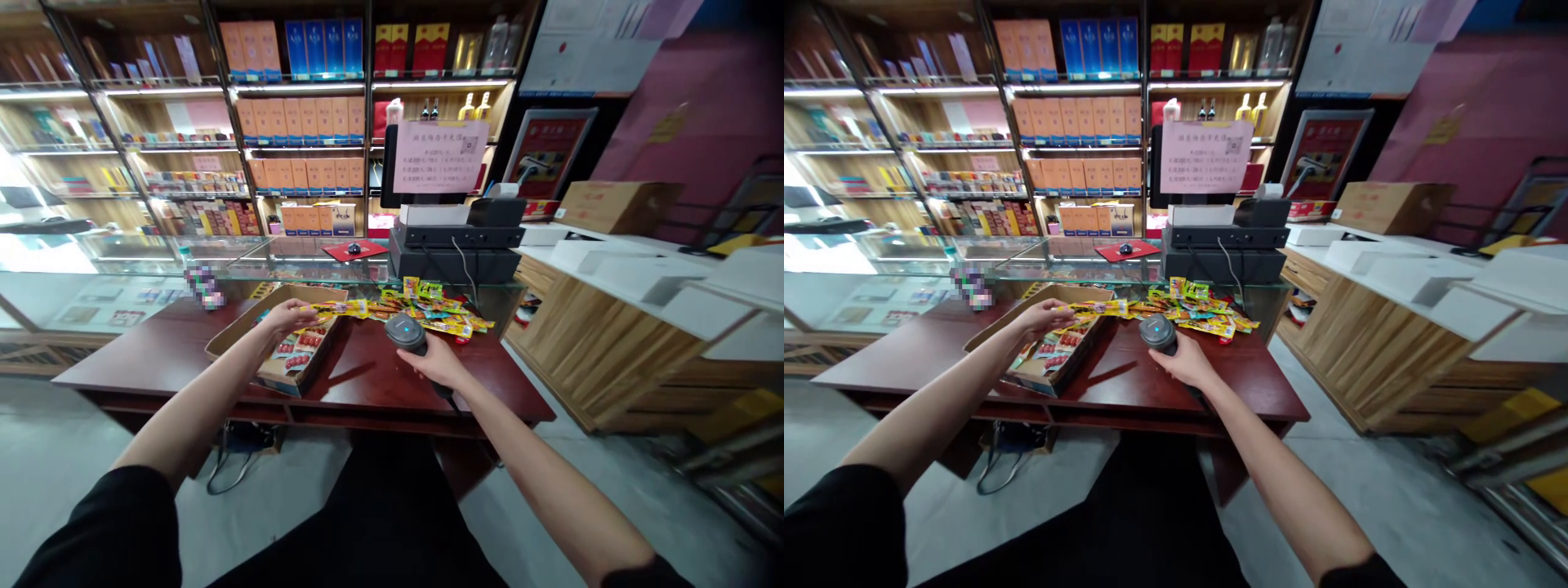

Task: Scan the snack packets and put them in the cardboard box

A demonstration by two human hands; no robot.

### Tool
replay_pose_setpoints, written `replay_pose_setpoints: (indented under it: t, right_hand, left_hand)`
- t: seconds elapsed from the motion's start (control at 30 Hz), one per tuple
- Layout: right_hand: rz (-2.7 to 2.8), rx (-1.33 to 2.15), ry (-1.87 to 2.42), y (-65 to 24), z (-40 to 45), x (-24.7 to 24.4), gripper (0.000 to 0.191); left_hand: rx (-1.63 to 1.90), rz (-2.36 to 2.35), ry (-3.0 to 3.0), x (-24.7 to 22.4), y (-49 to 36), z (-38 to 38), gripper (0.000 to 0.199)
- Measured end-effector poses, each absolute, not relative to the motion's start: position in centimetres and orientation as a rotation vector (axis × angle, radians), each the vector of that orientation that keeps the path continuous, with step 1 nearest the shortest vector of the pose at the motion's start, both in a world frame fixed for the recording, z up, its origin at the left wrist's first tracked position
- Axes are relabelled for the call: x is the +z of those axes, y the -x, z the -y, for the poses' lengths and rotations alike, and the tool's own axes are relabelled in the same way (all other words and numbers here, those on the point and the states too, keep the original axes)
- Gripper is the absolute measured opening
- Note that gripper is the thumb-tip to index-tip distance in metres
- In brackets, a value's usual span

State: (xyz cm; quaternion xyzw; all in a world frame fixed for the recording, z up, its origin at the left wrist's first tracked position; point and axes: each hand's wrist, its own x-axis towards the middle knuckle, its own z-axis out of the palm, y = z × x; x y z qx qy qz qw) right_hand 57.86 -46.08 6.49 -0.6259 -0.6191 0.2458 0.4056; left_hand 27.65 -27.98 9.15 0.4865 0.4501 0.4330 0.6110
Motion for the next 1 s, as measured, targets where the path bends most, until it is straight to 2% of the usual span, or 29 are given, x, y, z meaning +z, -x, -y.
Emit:
replay_pose_setpoints:
  t: [0.17, 0.3, 0.5, 0.63, 0.83, 1.0]
  right_hand:
    - [1.668, 0.554, 1.463, -57.5, 43.1, 8.9, 0.042]
    - [1.687, 0.543, 1.471, -59.0, 40.7, 10.4, 0.039]
    - [1.642, 0.624, 1.587, -63.8, 37.9, 9.3, 0.034]
    - [1.55, 0.613, 1.702, -67.9, 36.8, 8.1, 0.034]
    - [1.477, 0.485, 1.769, -73.6, 35.3, 7.2, 0.036]
    - [1.471, 0.426, 1.784, -77.0, 34.2, 6.0, 0.042]
  left_hand:
    - [1.122, -1.246, -1.232, 10.8, -22.6, 26.4, 0.037]
    - [1.111, -1.514, -1.546, 11.8, -23.9, 24.8, 0.041]
    - [0.993, -1.621, -2.21, 12.7, -33.6, 21.5, 0.027]
    - [0.91, -1.485, -2.647, 12.2, -41.8, 19.9, 0.02]
    - [0.571, -1.212, -2.804, 9.5, -54.6, 18.0, 0.021]
    - [0.458, -1.07, -2.927, 7.5, -62.1, 17.1, 0.026]
